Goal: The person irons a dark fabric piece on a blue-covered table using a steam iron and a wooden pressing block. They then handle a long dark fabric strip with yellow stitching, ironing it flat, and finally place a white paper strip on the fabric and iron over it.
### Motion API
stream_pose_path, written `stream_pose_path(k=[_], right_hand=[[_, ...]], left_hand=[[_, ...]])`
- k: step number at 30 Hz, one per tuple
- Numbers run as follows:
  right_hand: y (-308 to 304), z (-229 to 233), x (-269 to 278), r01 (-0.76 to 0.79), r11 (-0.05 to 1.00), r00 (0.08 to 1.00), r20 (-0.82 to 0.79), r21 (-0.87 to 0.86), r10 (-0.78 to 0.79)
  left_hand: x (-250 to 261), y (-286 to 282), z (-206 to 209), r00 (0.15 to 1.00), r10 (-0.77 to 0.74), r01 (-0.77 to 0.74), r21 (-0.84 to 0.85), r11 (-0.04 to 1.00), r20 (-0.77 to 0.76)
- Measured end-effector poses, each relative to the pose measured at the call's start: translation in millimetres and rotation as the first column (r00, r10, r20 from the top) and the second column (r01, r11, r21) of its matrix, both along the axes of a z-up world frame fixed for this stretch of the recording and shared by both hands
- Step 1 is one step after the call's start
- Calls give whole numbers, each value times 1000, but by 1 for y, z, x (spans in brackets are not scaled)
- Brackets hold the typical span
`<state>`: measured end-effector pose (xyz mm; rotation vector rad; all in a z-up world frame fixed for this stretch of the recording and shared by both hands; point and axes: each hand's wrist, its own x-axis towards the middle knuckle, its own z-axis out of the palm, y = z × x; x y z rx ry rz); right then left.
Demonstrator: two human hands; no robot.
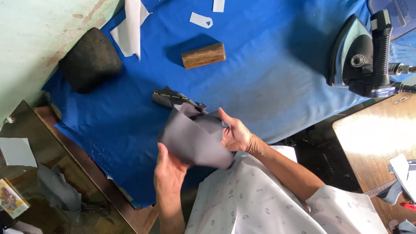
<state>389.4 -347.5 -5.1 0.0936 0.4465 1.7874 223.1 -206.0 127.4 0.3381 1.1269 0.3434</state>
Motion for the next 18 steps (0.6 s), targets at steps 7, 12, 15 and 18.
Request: stream_pose_path(k=[7,12,15,18], right_hand=[[-2,-2,3,53,858,839,489,-511,240],[-2,-17,-4,71,888,871,463,-454,167],[-8,-40,-15,98,797,899,396,-596,186],[-12,-31,-14,-114,888,749,549,-446,372]], left_hand=[[-10,15,-21,989,-109,74,310,948,96],[-7,18,-18,987,-104,64,287,956,126],[-9,21,-21,987,-92,52,278,959,133],[-8,22,-21,986,-96,53,288,956,137]])
